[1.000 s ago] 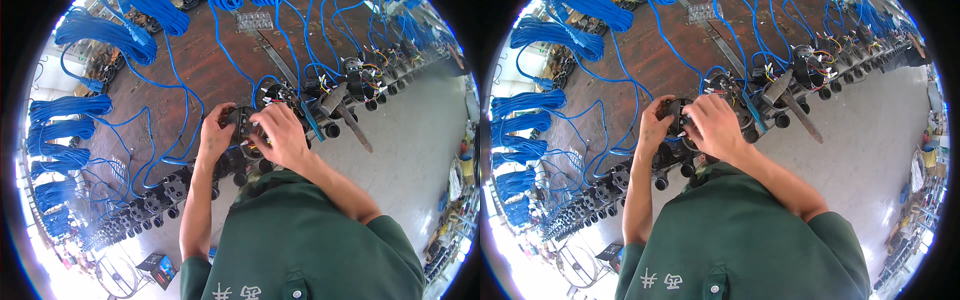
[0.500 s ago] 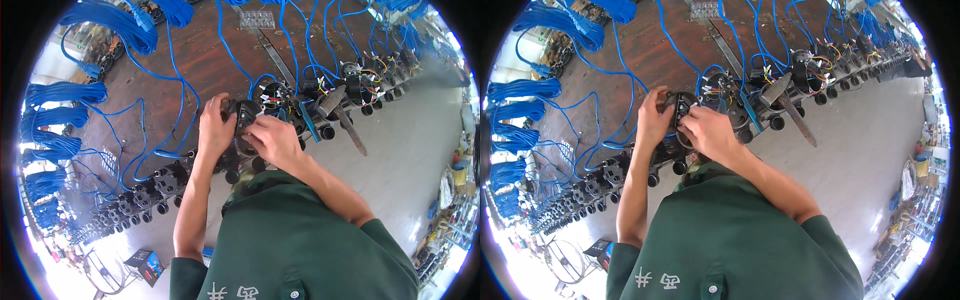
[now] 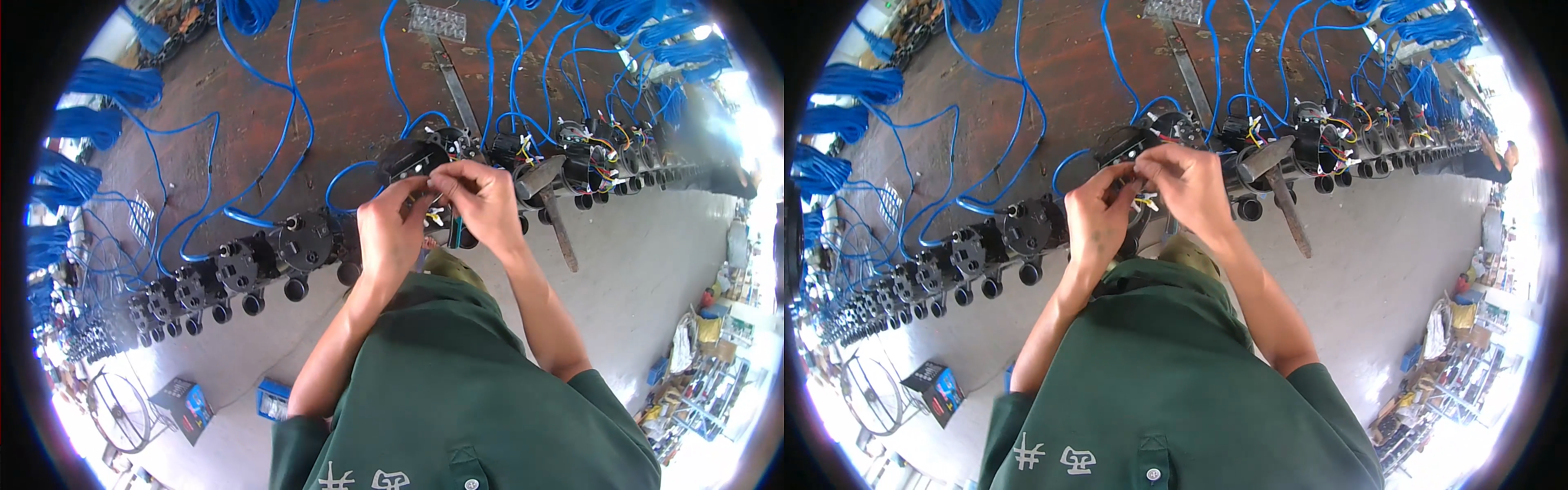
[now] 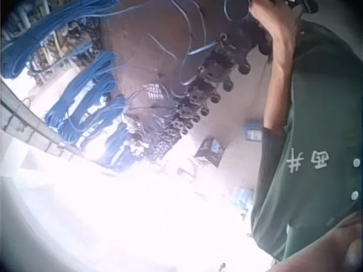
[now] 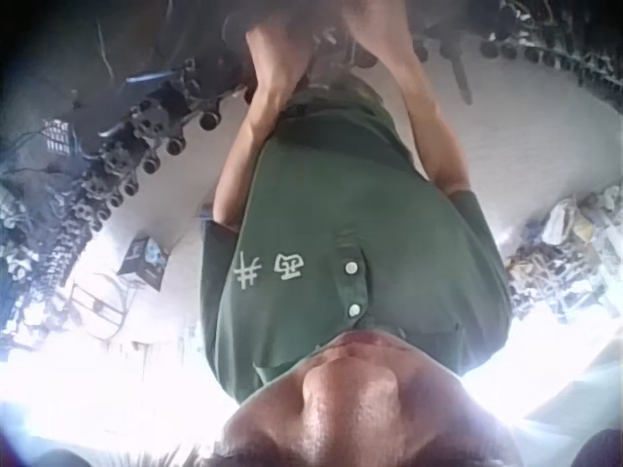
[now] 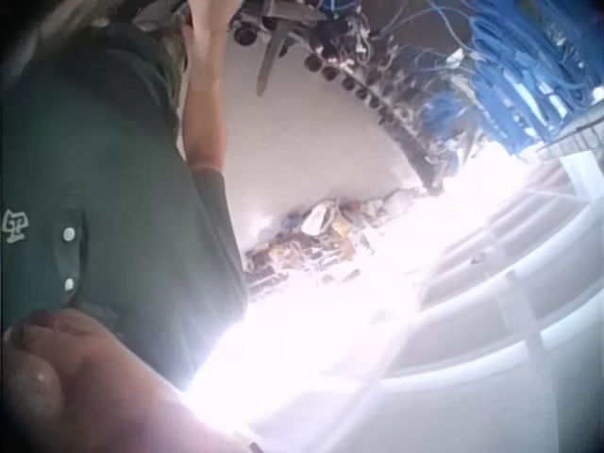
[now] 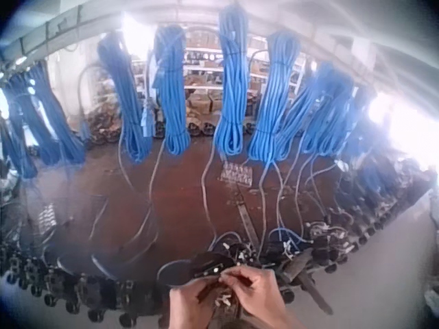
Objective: The person works at a long table in a warehouse setting, stripping and connecting colored wires to a series of cylindrical electrical components using a pair of pliers and their hands.
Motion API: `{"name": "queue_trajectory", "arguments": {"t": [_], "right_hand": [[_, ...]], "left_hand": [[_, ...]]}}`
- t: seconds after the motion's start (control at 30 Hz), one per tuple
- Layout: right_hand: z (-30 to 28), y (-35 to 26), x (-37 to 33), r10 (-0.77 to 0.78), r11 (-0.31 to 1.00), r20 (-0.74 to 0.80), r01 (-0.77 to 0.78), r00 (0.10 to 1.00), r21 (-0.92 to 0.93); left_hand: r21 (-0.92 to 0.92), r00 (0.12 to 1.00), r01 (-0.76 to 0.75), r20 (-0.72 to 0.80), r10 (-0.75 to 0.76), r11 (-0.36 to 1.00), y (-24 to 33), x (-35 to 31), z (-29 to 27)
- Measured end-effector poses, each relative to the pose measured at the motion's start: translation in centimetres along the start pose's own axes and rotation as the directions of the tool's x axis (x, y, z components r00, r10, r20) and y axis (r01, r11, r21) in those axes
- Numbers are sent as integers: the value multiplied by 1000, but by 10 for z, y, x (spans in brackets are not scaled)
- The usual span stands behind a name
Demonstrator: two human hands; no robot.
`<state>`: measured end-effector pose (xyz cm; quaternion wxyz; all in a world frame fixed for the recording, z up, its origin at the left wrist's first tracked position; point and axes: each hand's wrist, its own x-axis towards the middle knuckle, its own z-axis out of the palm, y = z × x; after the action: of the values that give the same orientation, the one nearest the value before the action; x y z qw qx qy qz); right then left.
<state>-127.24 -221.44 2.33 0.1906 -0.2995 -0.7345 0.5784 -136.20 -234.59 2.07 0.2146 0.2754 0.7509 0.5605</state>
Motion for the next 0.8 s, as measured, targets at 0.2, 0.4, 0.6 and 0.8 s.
{"name": "queue_trajectory", "arguments": {"t": [0.2, 0.4, 0.6, 0.8], "right_hand": [[-6, -5, 12, -259, 949, -93, 236, 961, -207], [-14, 14, -27, -165, 458, -86, 0, 983, -889], [-13, 17, -43, 137, 452, -63, -119, 989, -884], [-4, 9, -30, 322, 408, -108, -240, 941, -881]], "left_hand": [[-189, 981, 175, -45, -187, 966, -8, 6, -2], [-225, 975, 64, -191, -109, 972, -21, 5, 2], [-241, 983, 56, -155, -95, 969, -27, 4, 4], [-257, 992, 43, -101, -71, 965, -32, 12, 3]]}}
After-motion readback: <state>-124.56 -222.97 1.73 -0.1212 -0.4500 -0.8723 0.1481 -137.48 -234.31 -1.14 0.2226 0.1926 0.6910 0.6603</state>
